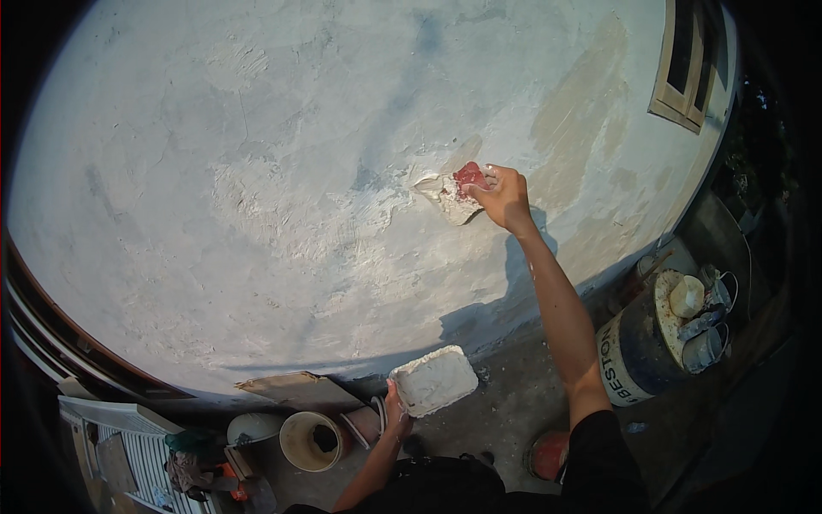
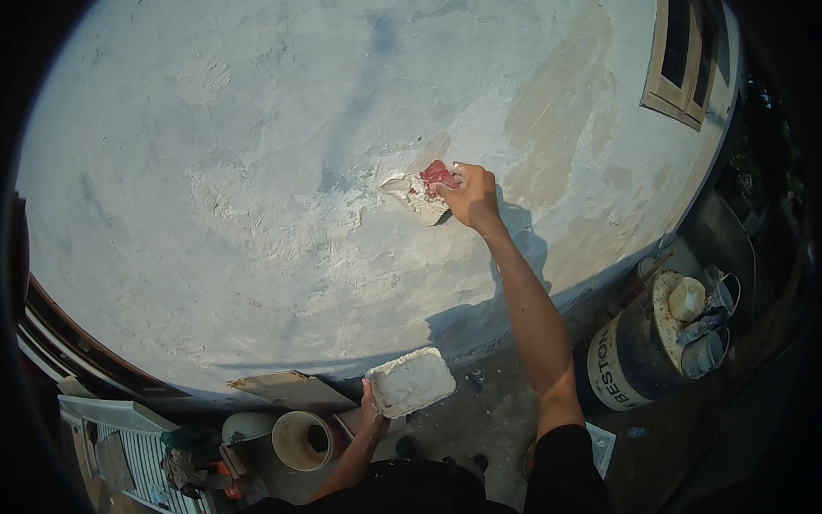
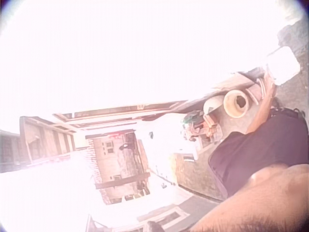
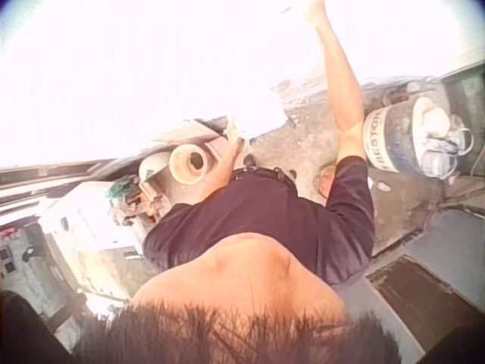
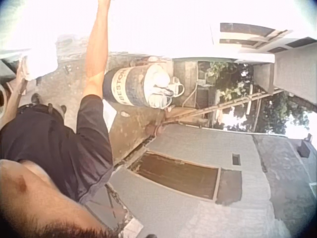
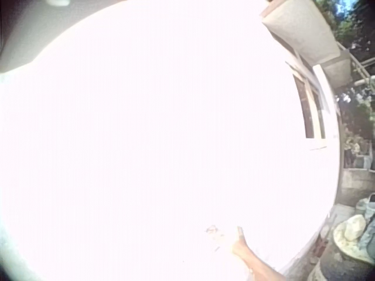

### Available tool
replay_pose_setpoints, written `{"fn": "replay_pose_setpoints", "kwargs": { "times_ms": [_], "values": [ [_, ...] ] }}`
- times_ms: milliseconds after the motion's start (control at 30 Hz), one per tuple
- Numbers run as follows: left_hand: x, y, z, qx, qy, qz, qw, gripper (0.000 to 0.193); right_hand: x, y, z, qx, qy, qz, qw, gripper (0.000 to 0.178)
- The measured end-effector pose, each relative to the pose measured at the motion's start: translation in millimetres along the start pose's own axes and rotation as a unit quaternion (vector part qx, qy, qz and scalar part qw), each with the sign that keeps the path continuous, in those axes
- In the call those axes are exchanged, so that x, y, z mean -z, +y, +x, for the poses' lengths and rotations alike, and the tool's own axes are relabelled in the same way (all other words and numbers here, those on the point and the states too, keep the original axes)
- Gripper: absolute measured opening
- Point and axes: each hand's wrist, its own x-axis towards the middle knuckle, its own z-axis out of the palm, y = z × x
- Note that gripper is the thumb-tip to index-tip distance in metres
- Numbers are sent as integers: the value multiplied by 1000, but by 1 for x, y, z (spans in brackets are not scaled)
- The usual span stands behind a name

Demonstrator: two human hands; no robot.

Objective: Applying plaster or putty to an exterior wall using a putty knife.

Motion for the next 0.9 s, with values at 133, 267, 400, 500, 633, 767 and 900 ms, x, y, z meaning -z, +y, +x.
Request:
{"fn": "replay_pose_setpoints", "kwargs": {
  "times_ms": [133, 267, 400, 500, 633, 767, 900],
  "values": [
    [5, 7, 0, -13, 20, -9, 1000, 64, -8, -6, 10, -51, 67, -35, 996, 35],
    [0, 9, 0, -19, 13, -18, 1000, 64, 14, 32, 16, -64, 83, -17, 994, 33],
    [2, 3, 6, -3, -1, -24, 1000, 63, 49, 70, 15, -88, 146, -47, 984, 28],
    [-3, 4, 5, 11, -34, 10, 999, 66, 67, 70, -4, -50, 84, 183, 978, 21],
    [-6, 1, 4, 7, -43, 24, 999, 67, 69, 53, -33, -28, 123, 230, 965, 20],
    [-8, -3, 4, 19, -8, 1, 1000, 61, 45, 36, -46, 40, 320, -50, 945, 16],
    [5, -10, 14, 15, -23, -5, 1000, 61, -16, 45, -43, 189, 298, -131, 926, 24]
  ]
}}
